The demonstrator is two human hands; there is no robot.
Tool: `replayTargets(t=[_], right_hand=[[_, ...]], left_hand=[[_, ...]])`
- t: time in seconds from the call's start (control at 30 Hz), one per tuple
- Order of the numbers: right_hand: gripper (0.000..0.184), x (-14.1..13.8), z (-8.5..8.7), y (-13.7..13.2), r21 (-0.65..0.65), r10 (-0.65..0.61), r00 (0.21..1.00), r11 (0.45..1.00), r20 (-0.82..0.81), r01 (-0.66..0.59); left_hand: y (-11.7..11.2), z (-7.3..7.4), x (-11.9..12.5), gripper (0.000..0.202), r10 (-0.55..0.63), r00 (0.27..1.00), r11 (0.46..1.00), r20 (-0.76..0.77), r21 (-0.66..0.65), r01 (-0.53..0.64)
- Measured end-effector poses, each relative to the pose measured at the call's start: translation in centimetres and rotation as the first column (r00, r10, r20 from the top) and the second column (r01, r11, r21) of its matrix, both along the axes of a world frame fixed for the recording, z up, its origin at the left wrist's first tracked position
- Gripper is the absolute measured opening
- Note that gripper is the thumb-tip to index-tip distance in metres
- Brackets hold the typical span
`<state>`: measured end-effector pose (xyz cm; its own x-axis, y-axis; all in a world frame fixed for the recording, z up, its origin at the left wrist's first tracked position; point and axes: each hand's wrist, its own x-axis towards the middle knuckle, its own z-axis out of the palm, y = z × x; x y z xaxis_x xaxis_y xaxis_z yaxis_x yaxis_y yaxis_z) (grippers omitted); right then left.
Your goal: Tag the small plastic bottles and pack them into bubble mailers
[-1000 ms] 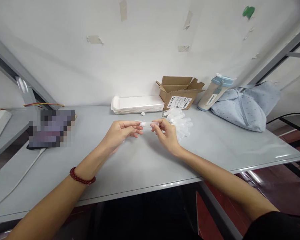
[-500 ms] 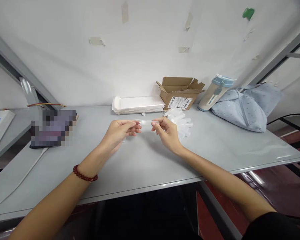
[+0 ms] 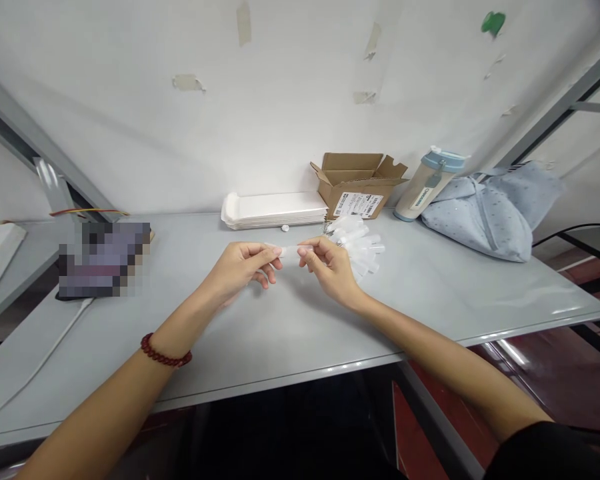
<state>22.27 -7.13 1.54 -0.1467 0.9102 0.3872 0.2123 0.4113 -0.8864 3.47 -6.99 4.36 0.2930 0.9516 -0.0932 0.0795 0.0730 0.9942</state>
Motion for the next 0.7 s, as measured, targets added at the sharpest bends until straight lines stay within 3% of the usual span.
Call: replayTargets(t=[0.17,0.3,0.5,0.6,0.7], right_hand=[[0.035,0.1,-0.1,0.0,0.023,-0.010,0.999,1.000,0.052,0.009],[0.038,0.3,-0.1,0.4,-0.051,-0.001,0.998,0.999,0.060,0.004],[0.047,0.3,-0.4,1.3,-0.240,0.090,0.987,0.963,-0.132,-0.120],[0.051,0.2,-0.4,1.3,-0.283,0.081,0.982,0.950,-0.171,-0.128],[0.051,0.1,-0.3,1.1,-0.264,0.071,0.983,0.958,-0.167,-0.114]], left_hand=[[-0.4,0.1,0.4,0.026,-0.014,0.998,0.992,-0.069,0.128,0.023],[-1.0,0.0,0.9,0.020,0.052,0.977,0.962,-0.209,0.273,0.007],[-1.0,-1.2,1.3,0.011,0.206,0.921,0.833,-0.331,0.553,0.011],[-0.8,-1.7,1.3,0.012,0.224,0.918,0.808,-0.327,0.589,0.012],[-0.7,-1.5,1.2,0.016,0.175,0.931,0.841,-0.320,0.541,0.028]])
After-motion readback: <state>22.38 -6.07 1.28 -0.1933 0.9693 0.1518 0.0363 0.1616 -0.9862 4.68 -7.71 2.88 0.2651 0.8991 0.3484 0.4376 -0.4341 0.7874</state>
